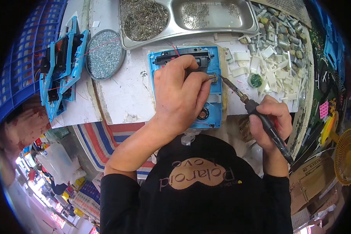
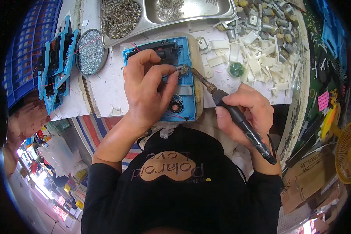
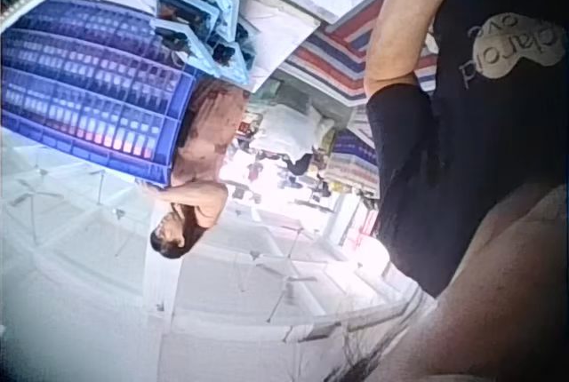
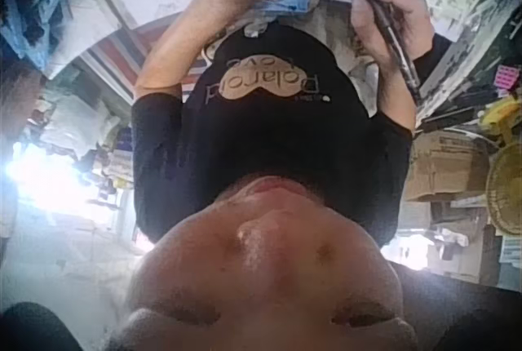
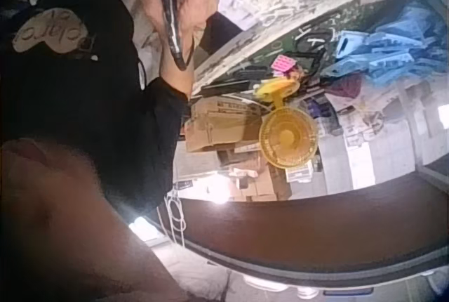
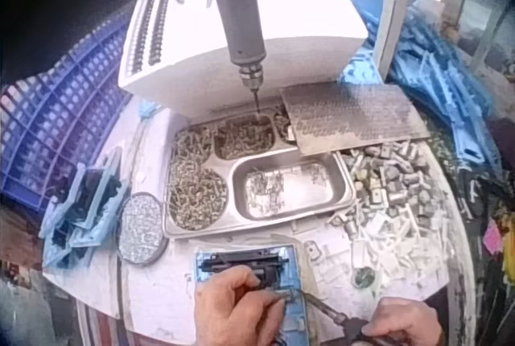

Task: Assembling and soldering components of a blue electronic device.

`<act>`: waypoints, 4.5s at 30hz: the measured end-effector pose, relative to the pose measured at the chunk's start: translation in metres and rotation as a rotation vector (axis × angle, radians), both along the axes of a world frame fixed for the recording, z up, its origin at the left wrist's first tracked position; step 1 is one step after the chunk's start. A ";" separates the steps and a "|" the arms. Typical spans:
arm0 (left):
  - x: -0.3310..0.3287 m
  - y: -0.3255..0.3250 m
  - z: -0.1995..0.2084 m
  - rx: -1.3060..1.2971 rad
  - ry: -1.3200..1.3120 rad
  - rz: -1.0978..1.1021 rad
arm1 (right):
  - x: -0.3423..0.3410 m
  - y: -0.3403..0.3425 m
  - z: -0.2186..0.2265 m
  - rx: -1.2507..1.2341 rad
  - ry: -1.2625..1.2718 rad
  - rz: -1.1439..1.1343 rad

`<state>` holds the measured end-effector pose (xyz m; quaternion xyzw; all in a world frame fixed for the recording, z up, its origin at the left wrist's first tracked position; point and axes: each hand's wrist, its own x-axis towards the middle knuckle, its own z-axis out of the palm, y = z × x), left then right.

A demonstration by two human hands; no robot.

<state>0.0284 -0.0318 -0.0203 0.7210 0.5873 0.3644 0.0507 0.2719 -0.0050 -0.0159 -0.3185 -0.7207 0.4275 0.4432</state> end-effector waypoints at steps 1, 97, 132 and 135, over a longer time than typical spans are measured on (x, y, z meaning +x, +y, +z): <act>0.000 0.000 0.000 0.002 -0.003 -0.001 | 0.000 0.000 0.000 0.000 0.000 0.004; -0.002 -0.002 0.010 -0.091 0.062 -0.029 | 0.003 -0.001 0.005 0.082 -0.075 0.052; -0.073 -0.008 0.049 -0.215 0.138 -0.154 | 0.000 0.013 0.014 0.052 0.077 -0.064; -0.054 -0.004 0.037 -0.149 -0.043 -0.097 | -0.021 0.015 0.026 0.013 0.102 -0.064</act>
